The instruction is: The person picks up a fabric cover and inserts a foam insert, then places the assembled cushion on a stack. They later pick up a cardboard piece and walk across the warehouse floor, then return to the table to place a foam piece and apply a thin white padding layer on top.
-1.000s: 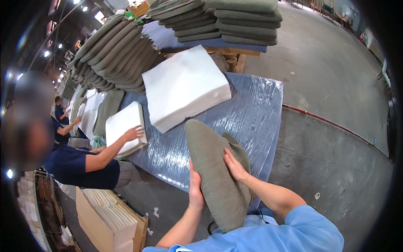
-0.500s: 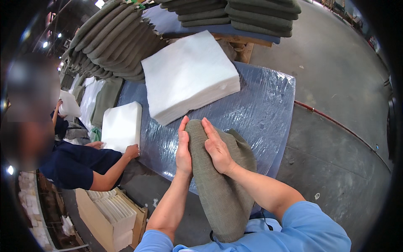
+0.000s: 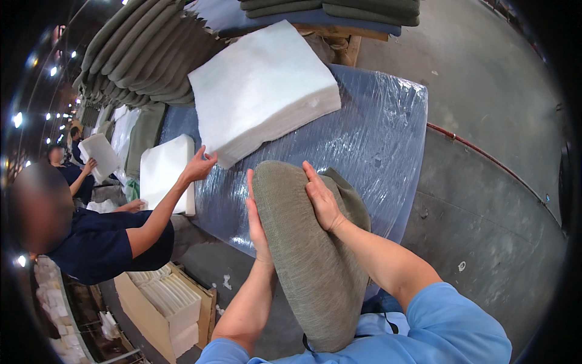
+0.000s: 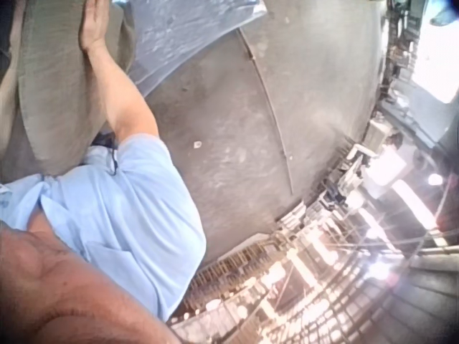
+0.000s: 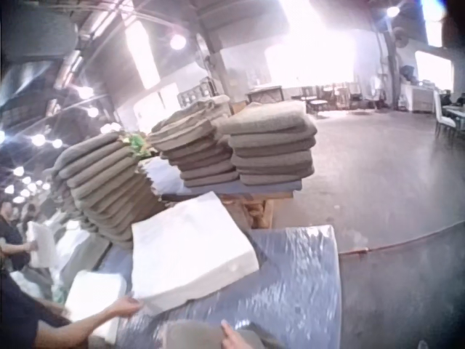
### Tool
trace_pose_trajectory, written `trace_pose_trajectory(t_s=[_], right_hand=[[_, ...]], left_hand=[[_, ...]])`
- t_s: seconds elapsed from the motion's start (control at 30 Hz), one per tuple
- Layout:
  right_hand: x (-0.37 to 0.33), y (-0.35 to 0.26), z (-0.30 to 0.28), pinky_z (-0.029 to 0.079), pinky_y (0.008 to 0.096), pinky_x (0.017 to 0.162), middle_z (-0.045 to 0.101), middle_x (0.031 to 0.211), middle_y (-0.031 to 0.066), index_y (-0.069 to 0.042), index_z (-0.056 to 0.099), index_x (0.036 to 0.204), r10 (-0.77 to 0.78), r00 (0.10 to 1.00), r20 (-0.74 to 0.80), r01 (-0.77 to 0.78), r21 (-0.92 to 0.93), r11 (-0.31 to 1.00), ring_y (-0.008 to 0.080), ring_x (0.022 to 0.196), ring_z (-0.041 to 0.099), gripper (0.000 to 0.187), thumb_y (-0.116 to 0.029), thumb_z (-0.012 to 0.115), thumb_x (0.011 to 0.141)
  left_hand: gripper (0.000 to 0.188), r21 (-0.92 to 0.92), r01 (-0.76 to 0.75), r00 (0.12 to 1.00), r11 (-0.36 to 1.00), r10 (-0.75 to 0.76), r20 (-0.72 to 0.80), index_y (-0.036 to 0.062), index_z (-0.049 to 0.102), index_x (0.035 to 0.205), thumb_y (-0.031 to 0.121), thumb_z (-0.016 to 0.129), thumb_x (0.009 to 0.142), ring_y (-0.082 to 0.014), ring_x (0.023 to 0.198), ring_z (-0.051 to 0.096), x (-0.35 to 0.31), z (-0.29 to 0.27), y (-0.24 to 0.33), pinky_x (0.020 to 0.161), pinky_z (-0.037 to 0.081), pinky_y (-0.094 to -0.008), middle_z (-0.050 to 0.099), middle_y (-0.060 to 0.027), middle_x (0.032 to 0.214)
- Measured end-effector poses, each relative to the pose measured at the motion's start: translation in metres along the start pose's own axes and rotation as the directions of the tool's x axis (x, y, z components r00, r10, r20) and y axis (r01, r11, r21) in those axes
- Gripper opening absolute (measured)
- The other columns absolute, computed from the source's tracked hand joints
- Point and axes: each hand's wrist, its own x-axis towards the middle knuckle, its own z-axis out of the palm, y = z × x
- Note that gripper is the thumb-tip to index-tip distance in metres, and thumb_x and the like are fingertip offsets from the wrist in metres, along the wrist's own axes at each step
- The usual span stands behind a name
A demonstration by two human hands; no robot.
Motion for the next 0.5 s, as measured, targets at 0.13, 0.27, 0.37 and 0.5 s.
trace_pose_trajectory(t_s=[0.13,0.27,0.37,0.5], right_hand=[[-0.003,0.031,-0.018,0.016,0.0358,0.128,0.025,0.170,0.0151,-0.005,0.028,0.162,0.143,0.990,0.014,-0.143,0.047,0.989,0.0280,0.158,0.021,0.071,-0.051,0.035,0.110],[-0.013,0.066,-0.027,0.015,0.0345,0.128,0.026,0.170,0.0151,-0.003,0.028,0.162,0.186,0.983,0.009,-0.186,0.041,0.982,0.0270,0.158,0.021,0.071,-0.050,0.035,0.110],[-0.019,0.089,-0.032,0.016,0.0344,0.127,0.027,0.170,0.0151,-0.003,0.030,0.162,0.169,0.985,-0.015,-0.169,0.014,0.985,0.0270,0.158,0.021,0.068,-0.047,0.036,0.110],[-0.023,0.110,-0.034,0.017,0.0346,0.127,0.028,0.169,0.0156,-0.002,0.032,0.160,0.129,0.990,-0.047,-0.129,0.013,0.992,0.0273,0.158,0.023,0.066,-0.045,0.037,0.111]], left_hand=[[0.067,-0.126,0.262,0.956,0.957,-0.275,-0.100,0.0088,0.026,0.162,0.051,0.031,0.111,-0.0243,0.141,0.044,-0.022,-0.030,-0.064,0.118,0.036,-0.0405,0.040,-0.0114,0.158],[0.067,-0.137,0.407,0.897,0.903,-0.423,-0.126,0.0079,0.030,0.159,0.053,0.031,0.110,-0.0251,0.139,0.047,-0.054,-0.060,-0.123,0.117,0.038,-0.0409,0.043,-0.0122,0.155],[0.067,-0.138,0.486,0.854,0.863,-0.502,-0.137,0.0072,0.032,0.158,0.054,0.031,0.110,-0.0258,0.137,0.048,-0.076,-0.078,-0.150,0.115,0.040,-0.0413,0.045,-0.0128,0.153],[0.067,-0.122,0.514,0.838,0.849,-0.528,-0.141,0.0063,0.036,0.155,0.056,0.031,0.110,-0.0267,0.135,0.051,-0.083,-0.082,-0.165,0.113,0.042,-0.0417,0.048,-0.0135,0.149]])
